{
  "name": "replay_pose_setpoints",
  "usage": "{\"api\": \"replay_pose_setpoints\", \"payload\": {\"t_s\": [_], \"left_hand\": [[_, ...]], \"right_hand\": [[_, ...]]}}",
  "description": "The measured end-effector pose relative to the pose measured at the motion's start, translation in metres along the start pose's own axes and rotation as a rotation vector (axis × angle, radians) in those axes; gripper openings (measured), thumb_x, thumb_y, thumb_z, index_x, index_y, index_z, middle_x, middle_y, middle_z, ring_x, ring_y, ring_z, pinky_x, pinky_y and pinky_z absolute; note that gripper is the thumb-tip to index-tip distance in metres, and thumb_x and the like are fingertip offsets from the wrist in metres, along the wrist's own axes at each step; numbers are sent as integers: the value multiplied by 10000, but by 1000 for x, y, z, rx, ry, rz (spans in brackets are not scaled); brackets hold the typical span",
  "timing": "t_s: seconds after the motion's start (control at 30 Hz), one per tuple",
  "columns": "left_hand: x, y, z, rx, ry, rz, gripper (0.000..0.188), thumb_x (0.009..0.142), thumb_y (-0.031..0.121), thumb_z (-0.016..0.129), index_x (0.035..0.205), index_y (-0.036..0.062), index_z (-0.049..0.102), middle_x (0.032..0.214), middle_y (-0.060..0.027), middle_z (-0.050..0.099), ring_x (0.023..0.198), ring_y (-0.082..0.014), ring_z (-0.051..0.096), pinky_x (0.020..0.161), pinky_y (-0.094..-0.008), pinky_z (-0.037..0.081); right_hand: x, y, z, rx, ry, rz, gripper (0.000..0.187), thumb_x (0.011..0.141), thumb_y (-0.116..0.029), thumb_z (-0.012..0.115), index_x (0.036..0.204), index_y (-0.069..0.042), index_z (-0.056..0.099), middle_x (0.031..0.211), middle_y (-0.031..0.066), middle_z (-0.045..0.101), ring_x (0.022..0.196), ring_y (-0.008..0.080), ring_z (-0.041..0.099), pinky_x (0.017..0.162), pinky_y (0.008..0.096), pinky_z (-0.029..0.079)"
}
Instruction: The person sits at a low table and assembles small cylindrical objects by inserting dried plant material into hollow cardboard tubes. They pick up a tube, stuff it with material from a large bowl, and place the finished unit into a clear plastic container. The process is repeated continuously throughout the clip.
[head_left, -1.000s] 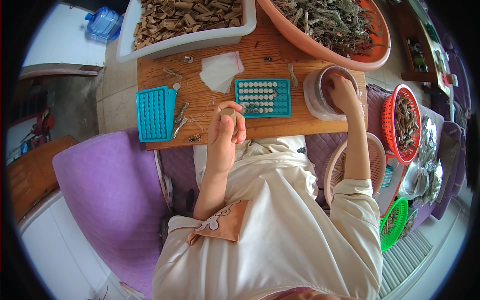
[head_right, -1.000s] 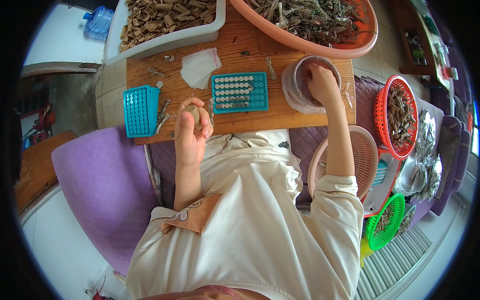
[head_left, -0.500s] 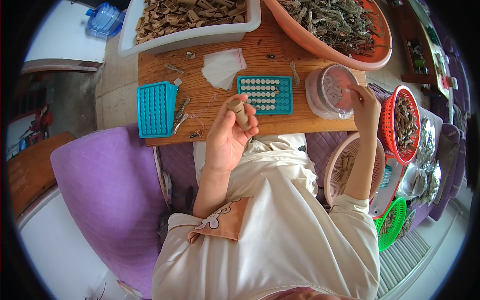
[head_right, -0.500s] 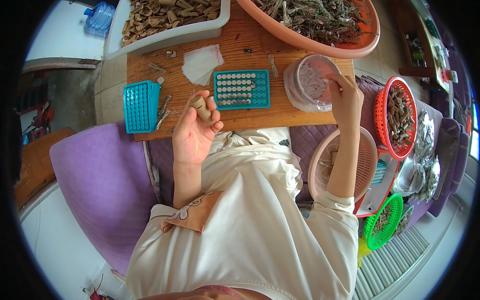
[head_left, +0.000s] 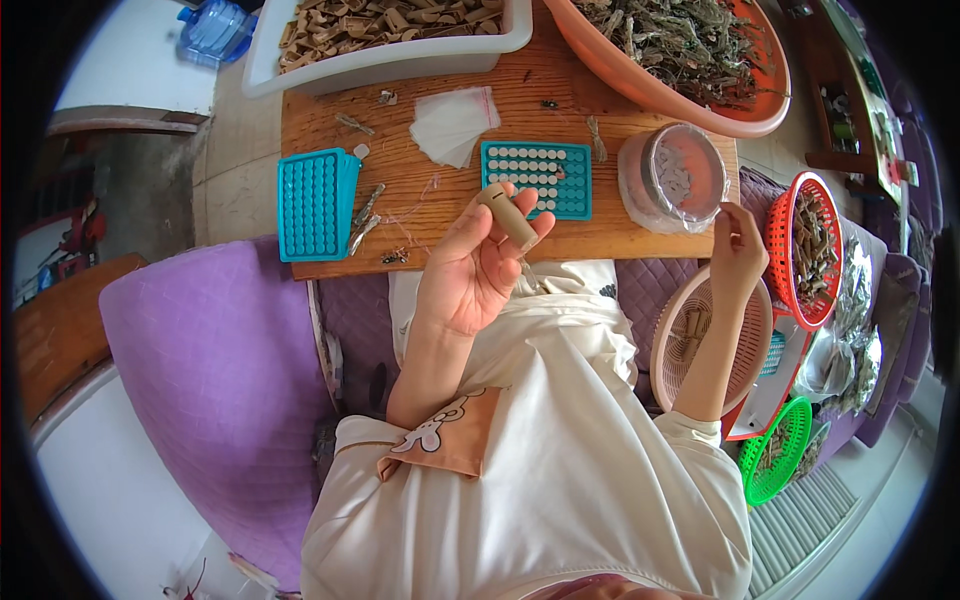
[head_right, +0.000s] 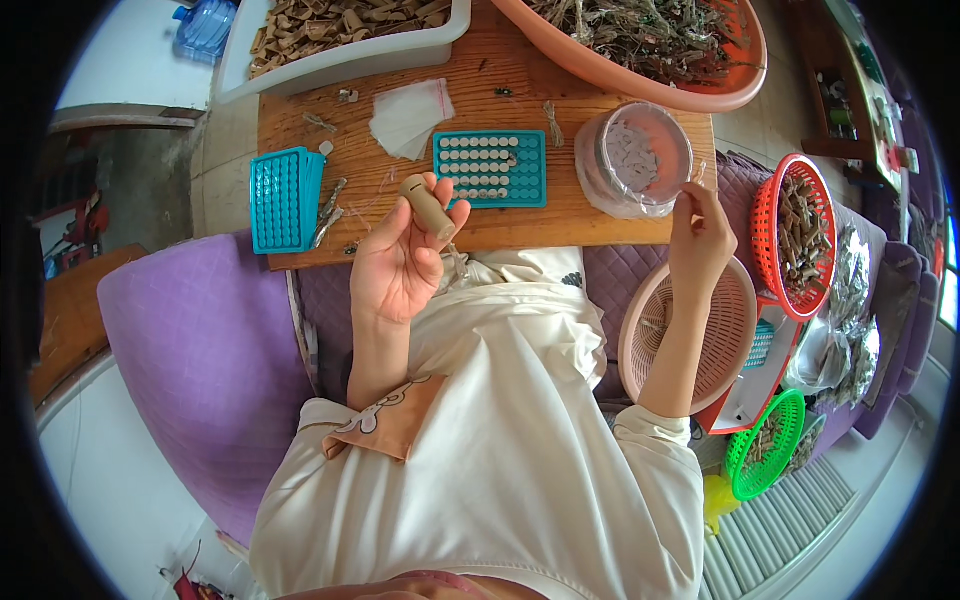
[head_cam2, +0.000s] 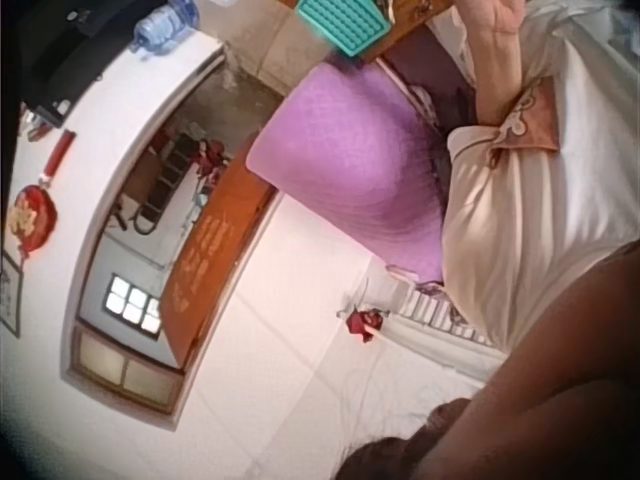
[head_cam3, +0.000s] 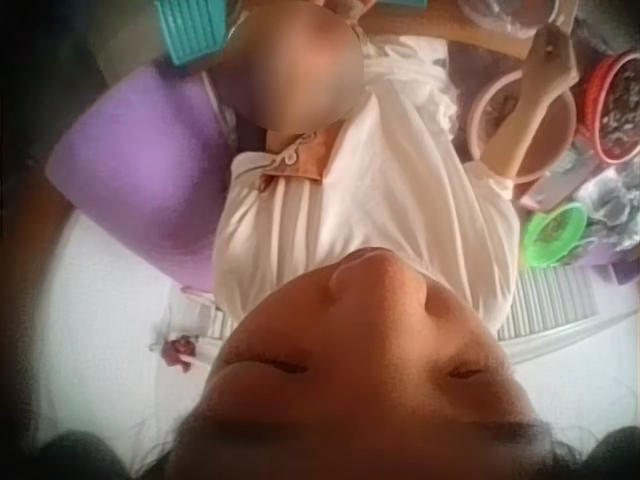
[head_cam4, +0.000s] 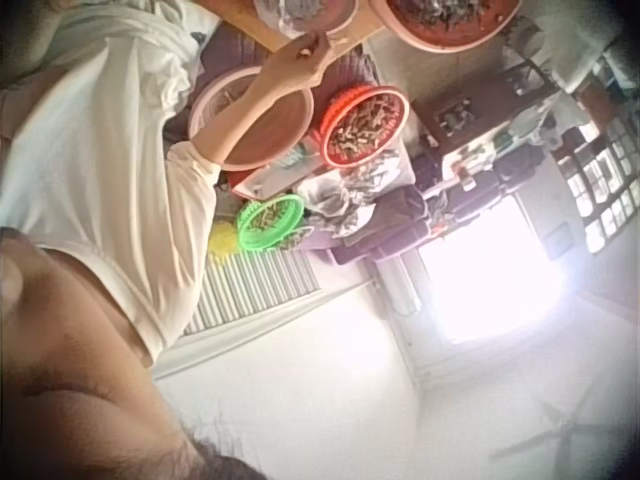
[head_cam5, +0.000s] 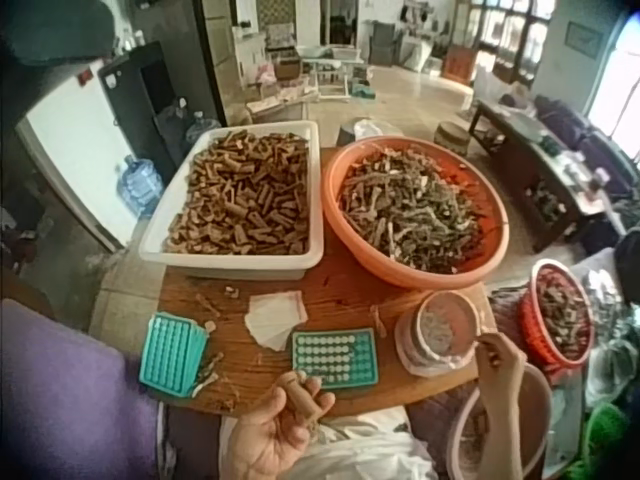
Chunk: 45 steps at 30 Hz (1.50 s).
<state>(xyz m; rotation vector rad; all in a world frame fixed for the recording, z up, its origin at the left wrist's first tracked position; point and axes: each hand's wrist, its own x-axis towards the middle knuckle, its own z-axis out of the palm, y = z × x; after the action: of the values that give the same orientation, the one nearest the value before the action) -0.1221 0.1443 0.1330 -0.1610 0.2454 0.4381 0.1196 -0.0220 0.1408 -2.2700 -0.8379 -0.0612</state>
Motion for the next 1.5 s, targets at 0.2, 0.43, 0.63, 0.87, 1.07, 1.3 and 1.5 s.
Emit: {"api": "replay_pose_setpoints", "payload": {"t_s": [0.2, 0.43, 0.63, 0.87, 1.07, 1.3, 1.5], "left_hand": [[0, 0, -2, -117, -64, -65, 273, 897, 158, 401, 1135, 26, 423, 1145, -126, 501, 1114, -286, 446, 607, -255, 564], [1, 1, -5, -208, -100, -202, 339, 915, 225, 353, 1174, 10, 392, 1156, -135, 489, 1070, -316, 480, 578, -274, 570], [0, 3, -10, -47, -55, -137, 374, 920, 268, 330, 1205, 27, 358, 1159, -131, 494, 896, -326, 583, 525, -251, 564], [1, 0, -8, 341, 110, 2, 411, 889, 343, 414, 1184, 61, 362, 1001, -68, 560, 635, -184, 638, 355, -167, 426], [4, -3, -10, 535, 88, 87, 368, 892, 314, 421, 1140, 44, 382, 766, -25, 546, 545, -143, 611, 344, -154, 418], [3, -11, -12, 670, 214, 107, 392, 900, 305, 407, 1162, 14, 404, 682, -33, 553, 475, -85, 557, 332, -149, 384], [0, -13, -15, 840, 217, 54, 394, 908, 276, 389, 1218, 33, 390, 715, -4, 527, 491, -74, 559, 368, -147, 391]], "right_hand": [[7, -55, 22, 720, -48, 102, 138, 827, -19, 505, 948, 34, 548, 770, 50, 616, 720, 86, 569, 619, 185, 433], [1, -120, 59, 964, -599, 107, 51, 846, -53, 492, 878, -14, 486, 845, 71, 600, 823, 114, 559, 757, 250, 441], [-6, -138, 76, 1123, -770, 177, 39, 850, -34, 475, 820, -16, 456, 1016, 120, 545, 881, 128, 540, 765, 252, 454], [-12, -144, 78, 918, -685, 26, 36, 820, -14, 492, 814, 16, 473, 981, 126, 577, 882, 175, 569, 700, 267, 465], [-17, -144, 80, 738, -638, -77, 41, 792, -17, 511, 820, 11, 497, 860, 119, 611, 792, 205, 603, 672, 306, 463], [-23, -137, 80, 584, -690, -111, 46, 782, -25, 513, 813, 9, 511, 823, 127, 617, 659, 245, 603, 578, 290, 477], [-26, -121, 78, 666, -698, -121, 46, 776, -6, 503, 815, 14, 517, 835, 139, 613, 664, 242, 609, 592, 299, 493]]}}
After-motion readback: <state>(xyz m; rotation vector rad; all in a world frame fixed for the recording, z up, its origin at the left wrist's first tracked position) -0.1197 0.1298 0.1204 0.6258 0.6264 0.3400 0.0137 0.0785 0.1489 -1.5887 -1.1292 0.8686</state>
